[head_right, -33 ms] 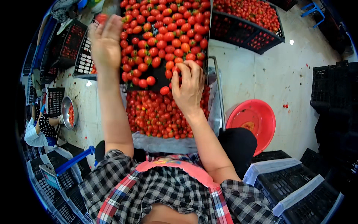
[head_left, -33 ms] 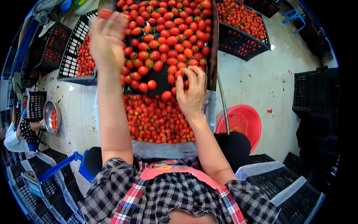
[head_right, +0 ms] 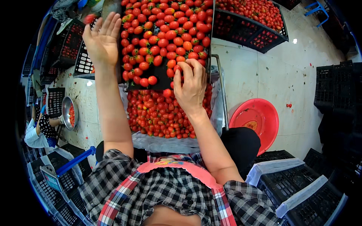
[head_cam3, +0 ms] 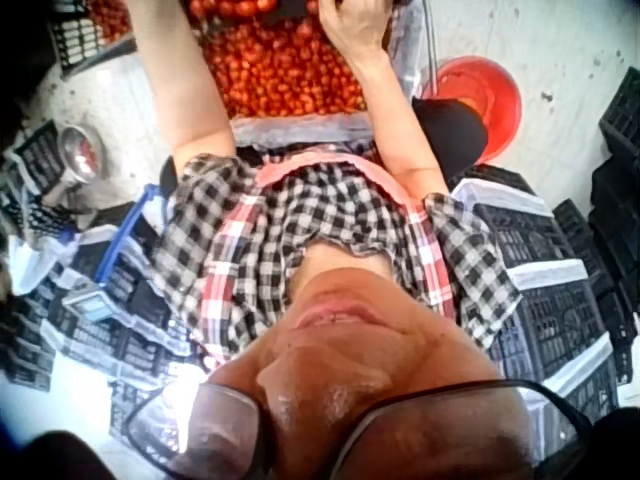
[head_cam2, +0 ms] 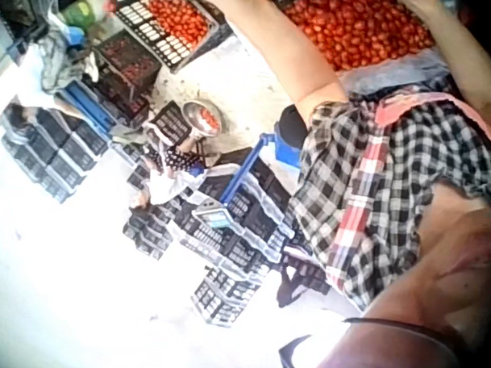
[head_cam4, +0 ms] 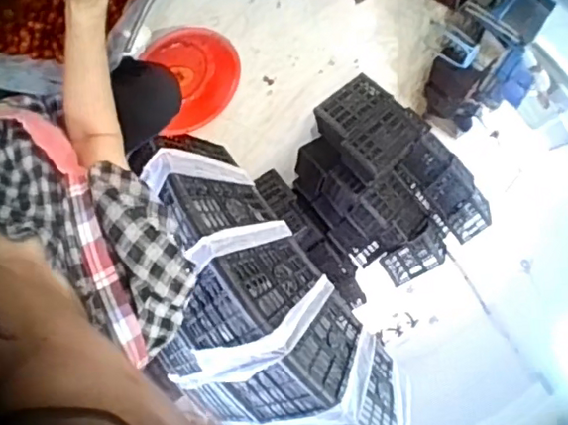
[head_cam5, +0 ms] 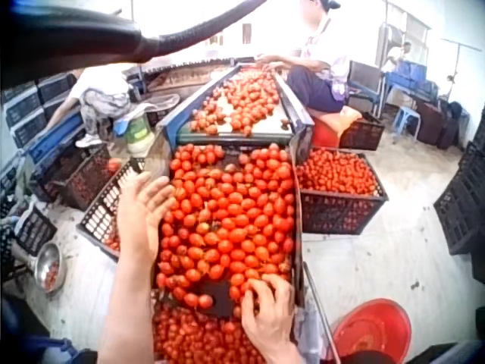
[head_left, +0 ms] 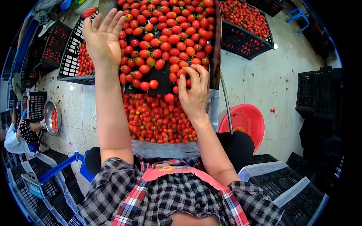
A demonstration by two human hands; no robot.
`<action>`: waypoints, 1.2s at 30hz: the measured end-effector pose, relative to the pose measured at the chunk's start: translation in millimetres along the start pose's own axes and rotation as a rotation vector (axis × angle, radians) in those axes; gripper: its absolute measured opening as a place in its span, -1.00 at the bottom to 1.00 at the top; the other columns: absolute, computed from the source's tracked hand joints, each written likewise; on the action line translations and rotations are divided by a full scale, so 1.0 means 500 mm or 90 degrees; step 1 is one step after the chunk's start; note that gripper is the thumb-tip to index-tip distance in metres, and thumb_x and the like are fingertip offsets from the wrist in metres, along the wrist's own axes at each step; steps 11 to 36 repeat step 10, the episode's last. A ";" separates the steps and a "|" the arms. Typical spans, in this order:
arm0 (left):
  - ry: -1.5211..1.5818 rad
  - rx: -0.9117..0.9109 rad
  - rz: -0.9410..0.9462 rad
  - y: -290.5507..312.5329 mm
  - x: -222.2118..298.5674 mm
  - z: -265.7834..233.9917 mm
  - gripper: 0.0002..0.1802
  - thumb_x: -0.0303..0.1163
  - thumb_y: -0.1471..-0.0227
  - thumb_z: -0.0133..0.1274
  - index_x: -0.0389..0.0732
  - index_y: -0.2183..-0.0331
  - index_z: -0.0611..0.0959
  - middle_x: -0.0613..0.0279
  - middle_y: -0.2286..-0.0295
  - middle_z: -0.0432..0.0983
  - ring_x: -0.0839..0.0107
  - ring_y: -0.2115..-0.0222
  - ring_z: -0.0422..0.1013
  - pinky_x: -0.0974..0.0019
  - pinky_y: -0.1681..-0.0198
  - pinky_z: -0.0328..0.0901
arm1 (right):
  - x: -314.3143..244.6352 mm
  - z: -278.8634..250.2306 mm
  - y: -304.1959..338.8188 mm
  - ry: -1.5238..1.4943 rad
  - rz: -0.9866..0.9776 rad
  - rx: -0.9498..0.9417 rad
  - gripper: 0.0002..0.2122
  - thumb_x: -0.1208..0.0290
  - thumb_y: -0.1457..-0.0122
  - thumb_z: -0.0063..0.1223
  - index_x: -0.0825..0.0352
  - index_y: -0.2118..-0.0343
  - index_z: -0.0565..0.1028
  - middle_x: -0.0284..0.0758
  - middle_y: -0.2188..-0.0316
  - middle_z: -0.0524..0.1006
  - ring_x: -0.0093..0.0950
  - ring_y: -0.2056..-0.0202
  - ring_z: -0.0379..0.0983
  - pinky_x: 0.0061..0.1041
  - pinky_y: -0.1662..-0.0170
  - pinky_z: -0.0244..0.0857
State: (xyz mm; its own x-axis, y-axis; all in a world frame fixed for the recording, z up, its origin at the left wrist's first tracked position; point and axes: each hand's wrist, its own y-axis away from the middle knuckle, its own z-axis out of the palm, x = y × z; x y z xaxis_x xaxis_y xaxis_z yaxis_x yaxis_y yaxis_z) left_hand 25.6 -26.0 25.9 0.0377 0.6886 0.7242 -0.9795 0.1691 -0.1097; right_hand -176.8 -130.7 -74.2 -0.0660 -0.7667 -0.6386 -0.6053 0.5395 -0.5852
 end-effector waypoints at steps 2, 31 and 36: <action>-0.504 -0.181 0.122 -0.002 -0.017 -0.026 -0.40 -0.13 -0.17 -0.10 -0.33 -0.09 0.22 -0.15 0.02 0.36 -0.05 0.06 0.36 0.07 -0.04 0.29 | -0.012 -0.004 0.004 0.069 -0.074 0.003 -0.75 0.51 -0.01 0.12 0.33 0.20 0.47 -0.17 0.11 0.32 -0.15 0.07 0.27 -0.22 0.01 0.20; -1.105 -0.353 0.241 0.179 -0.095 -0.092 -0.43 -0.02 0.19 0.23 0.00 0.09 0.58 0.13 -0.14 0.08 0.04 -0.17 -0.05 -0.10 -0.12 -0.01 | 0.008 0.000 0.001 0.187 -0.097 -0.155 -0.53 0.22 -0.04 0.12 0.29 -0.01 0.36 -0.22 -0.08 0.24 -0.13 -0.17 0.00 -0.18 -0.22 -0.11; -1.105 -0.353 0.241 0.179 -0.095 -0.092 -0.43 -0.02 0.19 0.23 0.00 0.09 0.58 0.13 -0.14 0.08 0.04 -0.17 -0.05 -0.10 -0.12 -0.01 | 0.008 0.000 0.001 0.187 -0.097 -0.155 -0.53 0.22 -0.04 0.12 0.29 -0.01 0.36 -0.22 -0.08 0.24 -0.13 -0.17 0.00 -0.18 -0.22 -0.11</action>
